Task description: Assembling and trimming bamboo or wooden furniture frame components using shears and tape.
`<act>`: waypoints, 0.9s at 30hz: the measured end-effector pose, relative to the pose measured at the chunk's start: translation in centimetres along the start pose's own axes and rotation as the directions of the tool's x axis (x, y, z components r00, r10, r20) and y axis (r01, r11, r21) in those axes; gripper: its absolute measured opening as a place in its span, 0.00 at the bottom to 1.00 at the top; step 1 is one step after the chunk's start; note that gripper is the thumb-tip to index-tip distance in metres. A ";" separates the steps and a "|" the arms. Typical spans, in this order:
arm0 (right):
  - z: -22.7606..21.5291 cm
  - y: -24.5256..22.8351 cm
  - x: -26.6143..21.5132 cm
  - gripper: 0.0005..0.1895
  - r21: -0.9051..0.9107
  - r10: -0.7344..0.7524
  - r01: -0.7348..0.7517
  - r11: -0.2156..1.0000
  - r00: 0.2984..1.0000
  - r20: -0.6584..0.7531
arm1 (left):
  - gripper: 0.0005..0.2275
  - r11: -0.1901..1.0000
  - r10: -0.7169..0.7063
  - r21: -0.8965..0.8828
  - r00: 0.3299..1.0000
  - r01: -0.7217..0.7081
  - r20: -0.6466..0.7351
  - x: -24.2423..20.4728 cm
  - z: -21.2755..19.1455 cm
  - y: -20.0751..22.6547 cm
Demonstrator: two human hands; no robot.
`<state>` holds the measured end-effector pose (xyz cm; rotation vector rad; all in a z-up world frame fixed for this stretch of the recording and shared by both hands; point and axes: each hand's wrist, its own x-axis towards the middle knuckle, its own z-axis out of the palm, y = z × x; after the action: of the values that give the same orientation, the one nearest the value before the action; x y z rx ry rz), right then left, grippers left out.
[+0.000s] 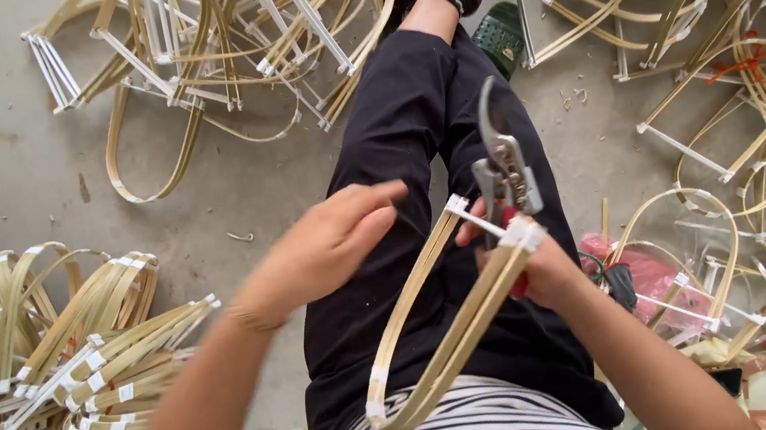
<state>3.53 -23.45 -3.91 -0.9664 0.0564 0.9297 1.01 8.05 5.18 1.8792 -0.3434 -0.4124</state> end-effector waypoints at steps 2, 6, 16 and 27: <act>0.5 -0.7 0.9 0.24 -0.016 -0.069 0.071 0.997 0.995 0.064 | 0.18 0.984 -0.092 0.132 0.980 0.116 -0.176 2.8 3.4 -3.8; 2.7 -2.8 -1.2 0.33 -0.103 0.080 -0.080 0.992 0.997 -0.001 | 0.13 0.951 -0.290 -0.098 0.956 0.294 0.052 5.7 10.5 -8.8; -0.9 -5.2 -8.2 0.21 -0.811 -0.194 -0.456 0.367 0.815 -0.546 | 0.11 0.749 -0.175 -0.627 0.977 0.212 0.121 4.4 6.4 -4.2; -0.2 -1.7 -9.6 0.24 -0.944 -0.284 -0.317 0.093 0.900 -0.331 | 0.10 0.566 -0.402 -0.824 0.862 -0.033 -0.310 2.4 -1.8 -7.6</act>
<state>-1.24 -30.18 1.20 -2.5694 -0.2501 0.6301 4.22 11.06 -1.74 1.0159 0.3693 -0.1774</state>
